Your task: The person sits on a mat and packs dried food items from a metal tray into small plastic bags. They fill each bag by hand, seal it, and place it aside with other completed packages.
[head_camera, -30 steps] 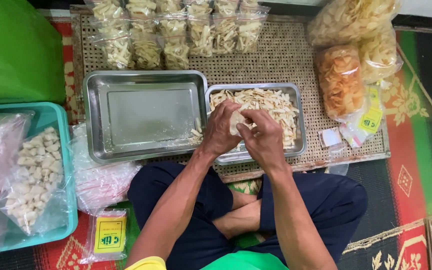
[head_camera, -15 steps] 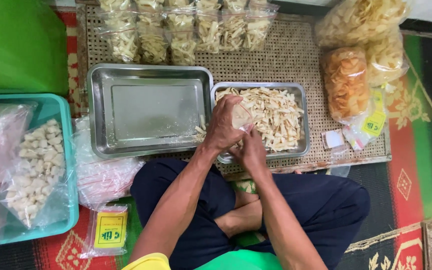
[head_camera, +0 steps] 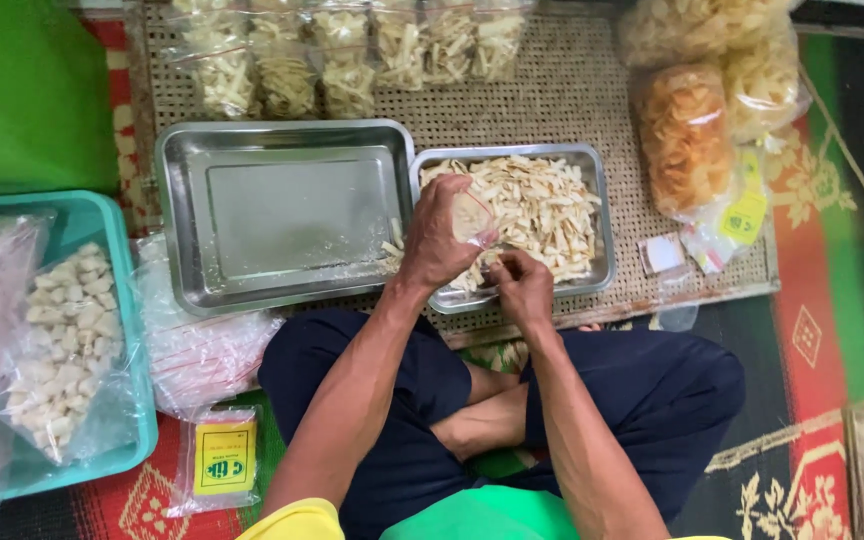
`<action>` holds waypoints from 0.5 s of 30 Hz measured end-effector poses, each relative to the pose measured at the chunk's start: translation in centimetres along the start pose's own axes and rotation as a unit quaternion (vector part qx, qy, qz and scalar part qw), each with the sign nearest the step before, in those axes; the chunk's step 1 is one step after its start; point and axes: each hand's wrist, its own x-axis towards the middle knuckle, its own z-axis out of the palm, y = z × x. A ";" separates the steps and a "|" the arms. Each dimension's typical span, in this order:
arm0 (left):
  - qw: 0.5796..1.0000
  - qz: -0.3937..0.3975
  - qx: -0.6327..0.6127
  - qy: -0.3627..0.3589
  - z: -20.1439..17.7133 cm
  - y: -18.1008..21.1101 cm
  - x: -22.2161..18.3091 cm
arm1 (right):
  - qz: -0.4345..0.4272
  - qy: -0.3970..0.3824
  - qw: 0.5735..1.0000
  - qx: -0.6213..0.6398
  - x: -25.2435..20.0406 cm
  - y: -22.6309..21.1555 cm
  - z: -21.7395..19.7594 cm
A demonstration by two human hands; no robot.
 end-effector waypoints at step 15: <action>0.995 0.021 0.028 -0.089 2.1 2.0 -2.4 | -0.156 0.004 0.977 0.148 -4.7 -13.4 -9.3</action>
